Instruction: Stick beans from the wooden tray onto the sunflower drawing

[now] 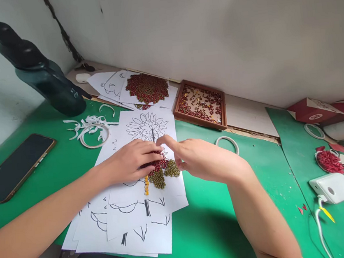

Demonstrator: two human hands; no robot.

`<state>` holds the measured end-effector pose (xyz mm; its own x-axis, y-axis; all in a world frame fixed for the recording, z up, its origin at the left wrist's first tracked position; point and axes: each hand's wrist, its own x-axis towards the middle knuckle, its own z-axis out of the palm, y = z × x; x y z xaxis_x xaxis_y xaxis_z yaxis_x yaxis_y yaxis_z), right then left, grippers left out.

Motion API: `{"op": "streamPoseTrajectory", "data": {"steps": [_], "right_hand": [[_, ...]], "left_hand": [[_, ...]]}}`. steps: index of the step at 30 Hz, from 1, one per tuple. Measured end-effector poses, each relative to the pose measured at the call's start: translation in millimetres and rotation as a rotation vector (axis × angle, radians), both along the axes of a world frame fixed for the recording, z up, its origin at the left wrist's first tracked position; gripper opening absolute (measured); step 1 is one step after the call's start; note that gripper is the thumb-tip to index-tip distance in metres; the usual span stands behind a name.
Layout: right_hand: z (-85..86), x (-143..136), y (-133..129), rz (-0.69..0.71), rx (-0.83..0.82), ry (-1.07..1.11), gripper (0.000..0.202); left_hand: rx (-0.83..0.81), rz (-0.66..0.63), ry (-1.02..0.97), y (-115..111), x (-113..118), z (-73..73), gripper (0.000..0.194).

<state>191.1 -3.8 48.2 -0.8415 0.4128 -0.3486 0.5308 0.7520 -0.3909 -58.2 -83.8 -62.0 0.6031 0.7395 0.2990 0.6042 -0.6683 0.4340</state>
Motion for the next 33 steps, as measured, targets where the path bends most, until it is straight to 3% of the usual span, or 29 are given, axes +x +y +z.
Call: {"op": "streamPoseTrajectory", "data": {"steps": [6, 9, 14, 19, 26, 33], "right_hand": [[4.6, 1, -9, 0.053, 0.067, -0.029, 0.048], [-0.6, -1, 1, 0.013, 0.025, -0.038, 0.060], [-15.3, -6, 22, -0.094, 0.110, -0.052, 0.071], [-16.1, -12, 20, -0.082, -0.024, -0.009, 0.078], [-16.7, -17, 11, -0.053, -0.011, -0.019, 0.073], [-16.4, -17, -6, 0.042, 0.081, 0.001, 0.048]], "left_hand": [[-0.036, 0.009, 0.024, -1, 0, -1.6, 0.033], [-0.050, 0.008, 0.019, 0, 1, 0.1, 0.033], [-0.064, 0.003, -0.004, 0, 3, 2.1, 0.037], [-0.072, 0.033, -0.004, 0, 3, 2.7, 0.031], [-0.048, 0.052, -0.030, 1, 4, 3.4, 0.018], [-0.019, 0.045, -0.025, 1, 0, -0.7, 0.022]]}}
